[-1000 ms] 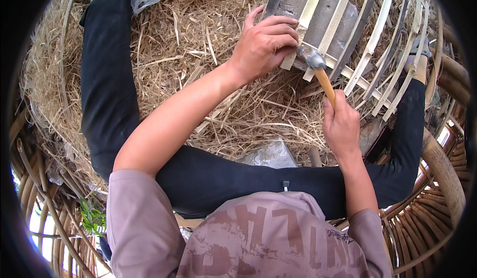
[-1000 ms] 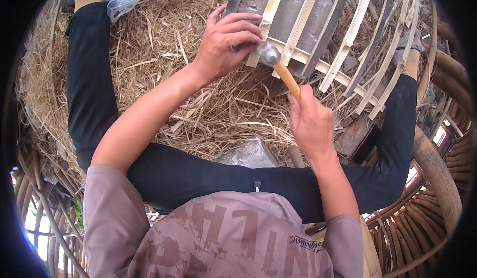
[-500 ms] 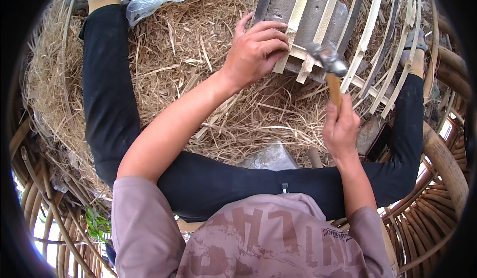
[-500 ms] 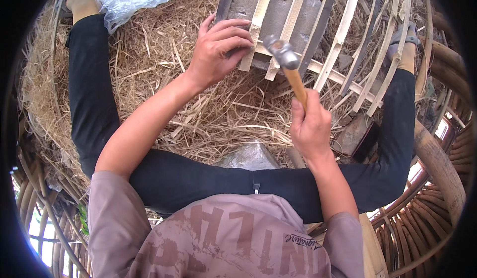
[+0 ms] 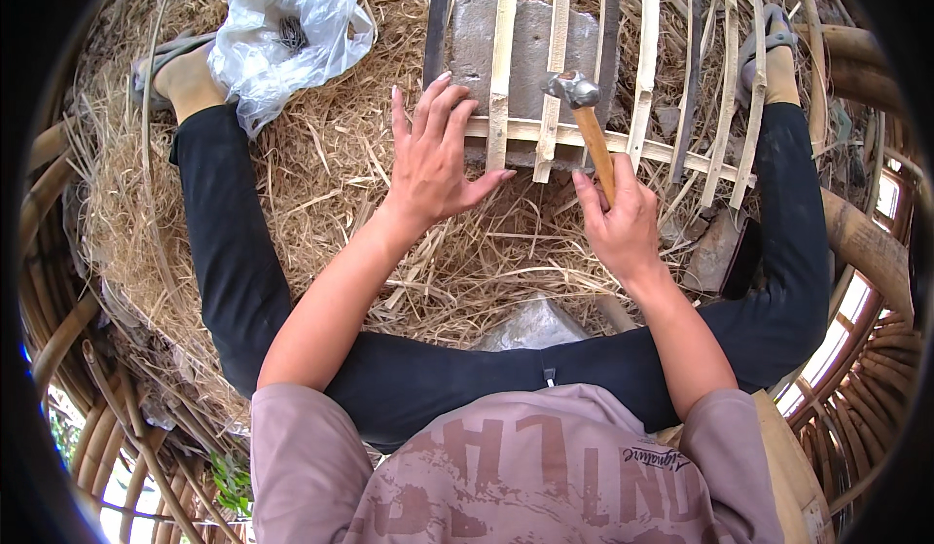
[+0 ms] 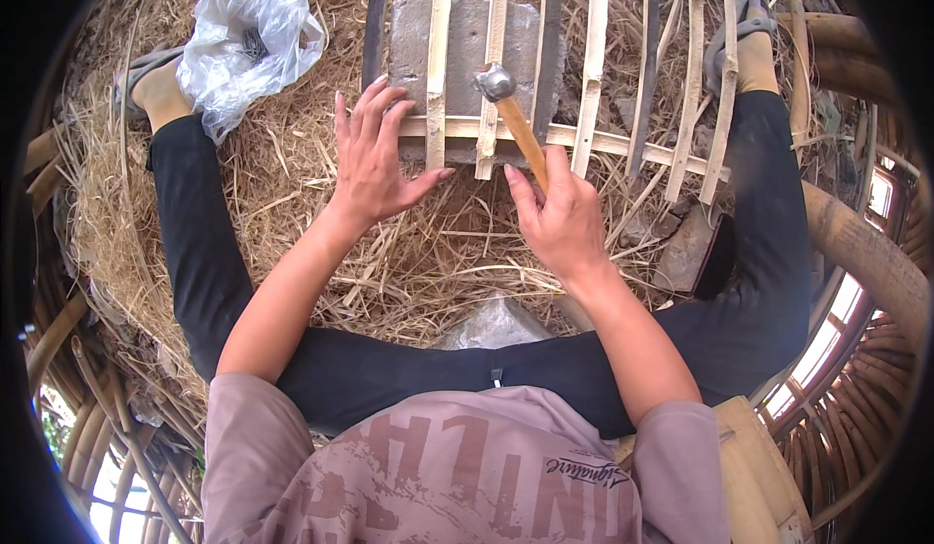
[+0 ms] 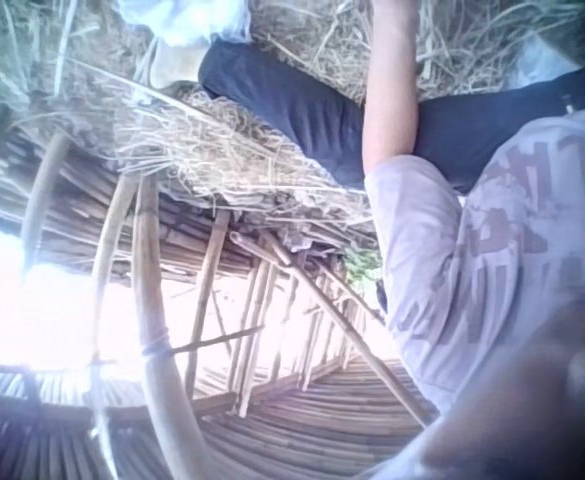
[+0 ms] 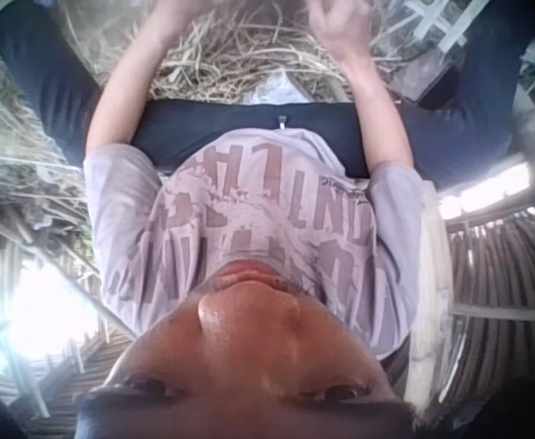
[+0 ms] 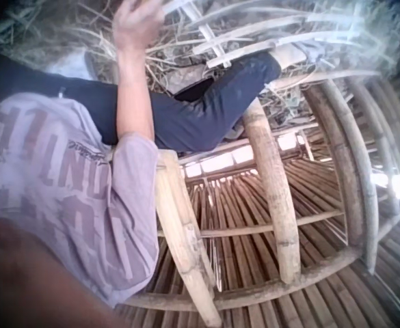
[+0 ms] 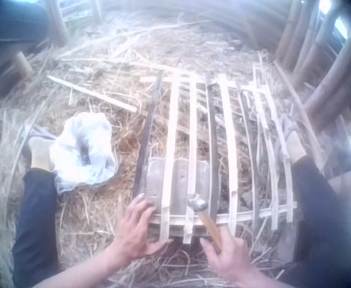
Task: The person assembles a grid of bamboo strips by hammering small nails into the junctions where the strips overlap. The person picks up nails from a plastic bag, positions them on the bamboo, and uses a hammer to drive them in.
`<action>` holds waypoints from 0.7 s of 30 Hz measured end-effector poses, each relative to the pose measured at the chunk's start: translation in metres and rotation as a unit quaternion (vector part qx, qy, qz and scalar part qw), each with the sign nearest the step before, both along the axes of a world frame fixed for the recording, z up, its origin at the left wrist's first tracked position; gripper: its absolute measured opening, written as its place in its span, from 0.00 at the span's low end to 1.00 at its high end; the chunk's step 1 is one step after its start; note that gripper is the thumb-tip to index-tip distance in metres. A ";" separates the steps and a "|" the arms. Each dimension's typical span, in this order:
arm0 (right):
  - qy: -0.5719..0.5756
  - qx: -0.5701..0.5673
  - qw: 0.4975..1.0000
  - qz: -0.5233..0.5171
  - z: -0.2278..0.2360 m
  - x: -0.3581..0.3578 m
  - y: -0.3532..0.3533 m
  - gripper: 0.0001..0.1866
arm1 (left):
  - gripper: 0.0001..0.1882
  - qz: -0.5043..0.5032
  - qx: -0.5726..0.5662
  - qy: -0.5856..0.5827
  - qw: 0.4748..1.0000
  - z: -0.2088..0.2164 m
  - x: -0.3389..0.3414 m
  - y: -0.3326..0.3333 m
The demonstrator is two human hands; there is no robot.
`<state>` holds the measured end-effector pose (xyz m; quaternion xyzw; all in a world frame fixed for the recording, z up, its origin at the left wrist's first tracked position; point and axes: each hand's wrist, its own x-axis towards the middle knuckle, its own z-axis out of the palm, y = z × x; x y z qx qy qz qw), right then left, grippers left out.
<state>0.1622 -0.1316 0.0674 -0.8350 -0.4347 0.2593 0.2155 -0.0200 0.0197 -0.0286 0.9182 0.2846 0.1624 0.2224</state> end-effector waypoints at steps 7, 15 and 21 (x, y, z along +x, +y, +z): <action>0.002 0.006 1.000 0.007 -0.002 0.000 0.000 0.15 | 0.44 0.000 0.004 0.014 1.000 -0.001 0.001 -0.002; 0.012 -0.008 1.000 0.005 -0.003 0.000 -0.001 0.15 | 0.49 -0.017 0.029 0.025 0.999 -0.008 0.000 -0.002; 0.008 -0.007 1.000 0.021 0.001 -0.002 -0.001 0.14 | 0.49 -0.046 0.070 0.040 0.996 -0.014 -0.001 -0.001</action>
